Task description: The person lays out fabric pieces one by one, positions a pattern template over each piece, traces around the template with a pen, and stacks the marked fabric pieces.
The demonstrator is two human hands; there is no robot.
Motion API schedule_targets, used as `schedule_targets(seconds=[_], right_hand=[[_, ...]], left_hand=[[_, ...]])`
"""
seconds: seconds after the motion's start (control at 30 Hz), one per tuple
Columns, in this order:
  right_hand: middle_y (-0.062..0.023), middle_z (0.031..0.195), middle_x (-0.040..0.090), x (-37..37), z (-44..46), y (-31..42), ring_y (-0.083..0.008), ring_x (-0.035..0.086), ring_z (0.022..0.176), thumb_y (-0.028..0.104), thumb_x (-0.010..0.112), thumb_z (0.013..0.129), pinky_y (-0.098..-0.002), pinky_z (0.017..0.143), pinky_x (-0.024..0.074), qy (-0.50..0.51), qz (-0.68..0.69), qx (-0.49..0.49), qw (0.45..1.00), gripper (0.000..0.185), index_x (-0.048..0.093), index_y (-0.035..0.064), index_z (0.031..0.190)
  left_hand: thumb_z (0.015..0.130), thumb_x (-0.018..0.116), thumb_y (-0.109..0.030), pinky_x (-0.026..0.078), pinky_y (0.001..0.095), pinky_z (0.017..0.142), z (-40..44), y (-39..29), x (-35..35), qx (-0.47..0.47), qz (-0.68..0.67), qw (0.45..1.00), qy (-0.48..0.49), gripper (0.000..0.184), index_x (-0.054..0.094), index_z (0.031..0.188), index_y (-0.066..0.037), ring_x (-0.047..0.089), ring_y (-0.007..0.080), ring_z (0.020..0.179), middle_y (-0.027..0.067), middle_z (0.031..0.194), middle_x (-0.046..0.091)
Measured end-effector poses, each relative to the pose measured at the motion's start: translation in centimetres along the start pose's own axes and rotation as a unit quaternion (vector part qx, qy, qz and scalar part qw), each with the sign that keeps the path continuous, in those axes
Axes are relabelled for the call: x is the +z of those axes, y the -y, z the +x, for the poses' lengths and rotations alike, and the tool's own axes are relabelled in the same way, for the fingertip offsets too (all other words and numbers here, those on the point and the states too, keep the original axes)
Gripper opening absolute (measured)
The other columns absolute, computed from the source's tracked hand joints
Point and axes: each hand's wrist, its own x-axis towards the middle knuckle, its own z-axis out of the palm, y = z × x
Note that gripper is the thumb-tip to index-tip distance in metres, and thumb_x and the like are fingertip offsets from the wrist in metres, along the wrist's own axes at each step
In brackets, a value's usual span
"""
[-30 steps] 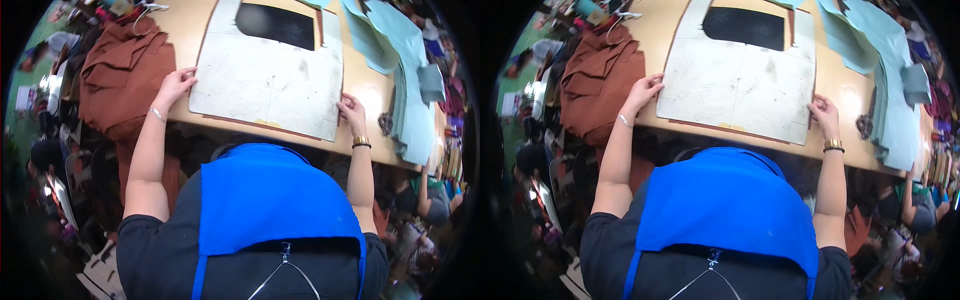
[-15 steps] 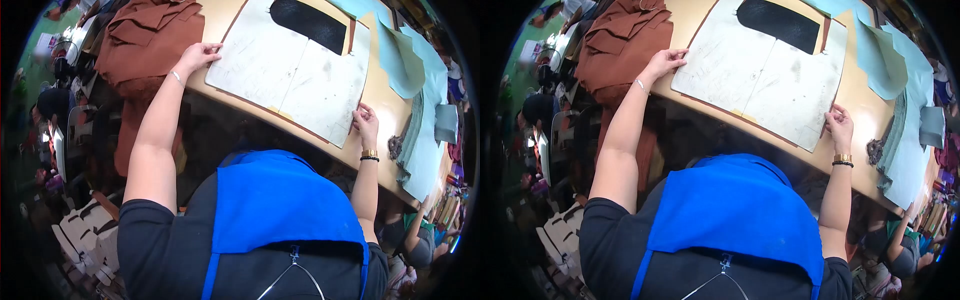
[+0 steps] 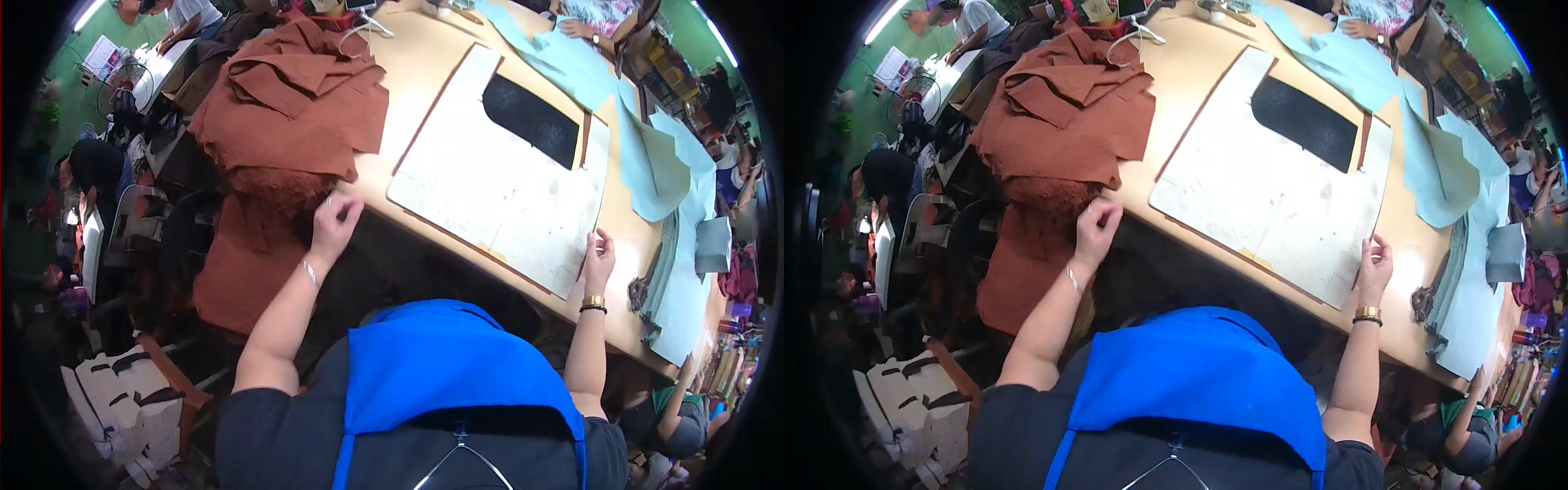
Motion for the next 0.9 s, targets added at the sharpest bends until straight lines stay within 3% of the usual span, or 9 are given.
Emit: schedule_targets(seconds=[0.17,0.23,0.27,0.37,0.47,0.6,0.77,0.87,0.9], right_hand=[[0.0024,0.078,0.058,9.9,-3.4,13.9,-0.0054,0.052,0.07,0.013,0.069,0.091,-0.021,0.063,0.0445,0.163,0.042,-0.141,0.976,0.024,0.066,0.0049,0.113],[0.0008,0.078,0.061,15.4,-6.3,18.7,-0.0073,0.053,0.07,0.015,0.071,0.09,-0.0239,0.063,0.0453,0.269,0.072,-0.158,0.947,0.023,0.067,0.0069,0.111],[-0.0018,0.079,0.063,17.5,-7.9,21.4,-0.0102,0.056,0.07,0.017,0.071,0.088,-0.0266,0.064,0.0473,0.332,0.05,-0.189,0.923,0.024,0.068,0.0069,0.11],[-0.0039,0.082,0.067,23.4,-12.4,26.9,-0.0112,0.059,0.072,0.021,0.071,0.089,-0.0268,0.065,0.0484,0.484,0.041,-0.216,0.847,0.026,0.069,0.0078,0.111],[-0.013,0.098,0.071,28.7,-15.1,28.6,-0.0209,0.068,0.089,0.022,0.066,0.091,-0.0357,0.079,0.0535,0.602,-0.01,-0.289,0.745,0.029,0.065,0.0072,0.116],[-0.0141,0.098,0.07,34.5,-17.7,29.4,-0.0254,0.068,0.091,0.022,0.061,0.092,-0.0376,0.084,0.0532,0.651,-0.1,-0.347,0.667,0.029,0.064,0.0069,0.116],[-0.0093,0.102,0.068,43.8,-17.4,28.5,-0.0214,0.065,0.093,0.022,0.053,0.094,-0.0337,0.086,0.0517,0.612,-0.197,-0.481,0.596,0.029,0.063,0.0074,0.117],[-0.0057,0.105,0.067,50.2,-15.8,27.9,-0.0176,0.062,0.096,0.021,0.048,0.096,-0.0307,0.088,0.0507,0.296,-0.391,-0.81,0.321,0.03,0.062,0.0074,0.119],[-0.0043,0.115,0.066,50.8,-15.6,29.0,-0.0171,0.062,0.105,0.025,0.046,0.098,-0.0338,0.092,0.0506,0.151,-0.451,-0.867,0.151,0.034,0.058,0.0081,0.126]], left_hand=[[0.096,0.063,-0.034,0.046,0.0265,0.092,-6.7,6.3,-3.4,-0.46,-0.239,0.855,0.0,0.052,0.05,0.137,-0.004,0.056,0.0123,0.107,0.0066,0.118,0.06],[0.095,0.061,-0.043,0.042,0.0306,0.098,-5.1,7.6,-4.7,-0.572,-0.429,0.687,-0.129,0.057,0.048,0.138,-0.008,0.054,0.0151,0.112,0.0057,0.125,0.057],[0.094,0.06,-0.047,0.04,0.0327,0.1,-4.1,8.1,-5.2,-0.609,-0.51,0.577,-0.19,0.06,0.047,0.139,-0.009,0.053,0.0165,0.114,0.0053,0.128,0.055],[0.093,0.065,-0.042,0.026,0.0506,0.114,-1.4,9.1,-6.2,-0.545,-0.565,0.536,-0.312,0.068,0.038,0.145,-0.008,0.04,0.0246,0.136,0.0105,0.143,0.046],[0.093,0.066,-0.038,0.027,0.0495,0.114,-0.1,9.7,-7.4,-0.371,-0.559,0.676,-0.304,0.061,0.042,0.142,-0.01,0.042,0.0235,0.133,0.0062,0.141,0.048],[0.097,0.062,-0.027,0.047,0.042,0.1,4.1,6.3,-11.0,-0.369,-0.531,0.694,-0.316,0.044,0.049,0.135,-0.01,0.054,0.0229,0.121,0.0053,0.134,0.054],[0.098,0.059,-0.022,0.05,0.0385,0.095,10.6,6.6,-16.4,-0.356,-0.56,0.726,-0.18,0.034,0.054,0.129,-0.008,0.06,0.0218,0.112,0.007,0.125,0.06],[0.099,0.057,-0.018,0.049,0.0371,0.098,12.5,5.8,-18.3,-0.354,-0.584,0.719,-0.127,0.033,0.052,0.128,-0.004,0.058,0.0212,0.115,0.0082,0.126,0.06],[0.099,0.058,-0.017,0.047,0.0371,0.101,12.6,5.1,-18.6,-0.363,-0.571,0.726,-0.124,0.032,0.052,0.127,-0.003,0.058,0.0214,0.116,0.0088,0.126,0.06]])
